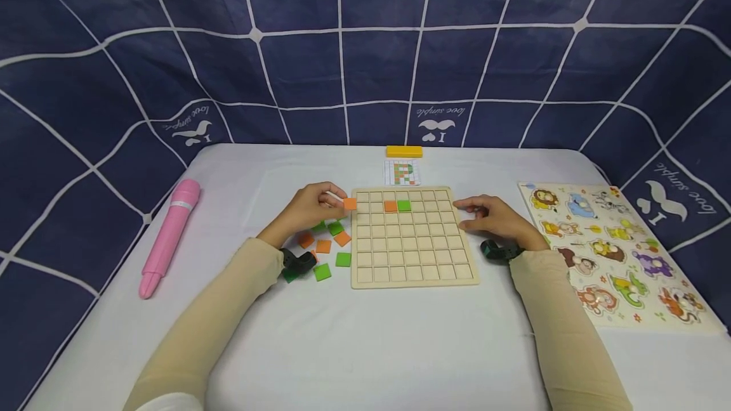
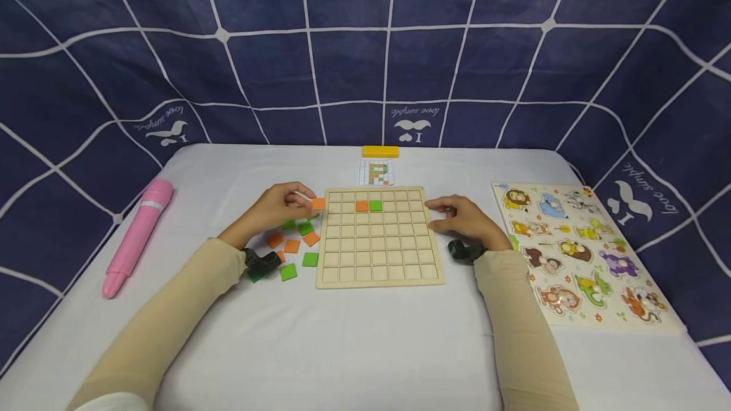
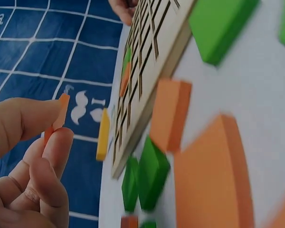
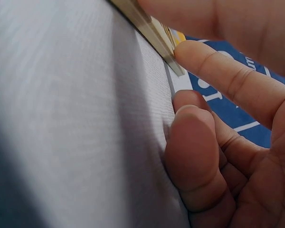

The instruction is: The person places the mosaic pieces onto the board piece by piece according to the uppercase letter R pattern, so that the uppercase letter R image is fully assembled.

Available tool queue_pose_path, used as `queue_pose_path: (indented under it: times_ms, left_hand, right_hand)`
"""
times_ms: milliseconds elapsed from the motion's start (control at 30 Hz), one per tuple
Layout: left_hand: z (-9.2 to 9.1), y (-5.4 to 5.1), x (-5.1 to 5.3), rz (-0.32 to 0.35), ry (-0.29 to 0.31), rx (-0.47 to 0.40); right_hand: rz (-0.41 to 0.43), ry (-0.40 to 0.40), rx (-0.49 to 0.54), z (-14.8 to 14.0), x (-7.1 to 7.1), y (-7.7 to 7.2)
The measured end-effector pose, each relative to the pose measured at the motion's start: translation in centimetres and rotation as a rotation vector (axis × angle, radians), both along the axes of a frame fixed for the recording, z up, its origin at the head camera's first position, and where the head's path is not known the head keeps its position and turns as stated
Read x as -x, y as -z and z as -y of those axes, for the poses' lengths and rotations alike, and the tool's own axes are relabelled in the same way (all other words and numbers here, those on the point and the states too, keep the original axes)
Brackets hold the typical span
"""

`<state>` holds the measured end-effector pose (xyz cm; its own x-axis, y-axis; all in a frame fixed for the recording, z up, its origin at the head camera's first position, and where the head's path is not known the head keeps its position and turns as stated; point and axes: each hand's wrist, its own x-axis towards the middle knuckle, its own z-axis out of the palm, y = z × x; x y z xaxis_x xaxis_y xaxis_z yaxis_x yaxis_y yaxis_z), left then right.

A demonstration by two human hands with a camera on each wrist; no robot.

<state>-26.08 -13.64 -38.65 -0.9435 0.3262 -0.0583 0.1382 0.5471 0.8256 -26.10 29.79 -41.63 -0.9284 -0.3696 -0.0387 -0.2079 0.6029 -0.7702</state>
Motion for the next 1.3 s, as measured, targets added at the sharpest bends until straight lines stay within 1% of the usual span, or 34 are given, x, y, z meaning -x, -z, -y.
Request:
queue_pose_path:
  times_ms: [100,200,433,533,700,833,1033,1167,1300]
  left_hand:
    - [-1.4,-0.2,0.2,-0.005,0.023,-0.026]
    - [-2.8,-0.3,0.6,-0.014,0.031,-0.044]
    - [-5.8,-0.2,1.4,0.013,0.061,-0.115]
    - [-7.1,-0.1,1.7,0.023,0.060,-0.113]
    - [-9.0,0.1,2.1,0.037,0.038,-0.088]
    - [-10.2,0.1,2.5,0.036,0.038,-0.054]
    - [-11.8,0.1,3.1,0.036,0.036,0.046]
    - [-12.9,0.1,3.3,0.019,0.036,0.150]
    - [-13.9,-0.1,3.3,0.002,0.030,0.243]
  right_hand:
    - [0.003,0.001,-0.002,0.0,0.0,-0.1]
    - [0.004,0.000,0.003,0.1,0.0,-0.1]
    - [-0.003,-0.002,0.006,0.1,-0.1,-0.1]
    - [-0.007,-0.001,-0.002,0.1,-0.1,-0.1]
    - [-0.011,-0.006,-0.002,0.1,-0.1,-0.1]
    - [-0.011,-0.009,-0.002,0.1,-0.1,-0.1]
    - [-0.005,-0.007,-0.007,0.0,0.1,0.0]
    - [0.001,0.001,-0.015,0.0,0.1,0.1]
    - [-0.004,-0.004,-0.018,0.0,0.0,0.0]
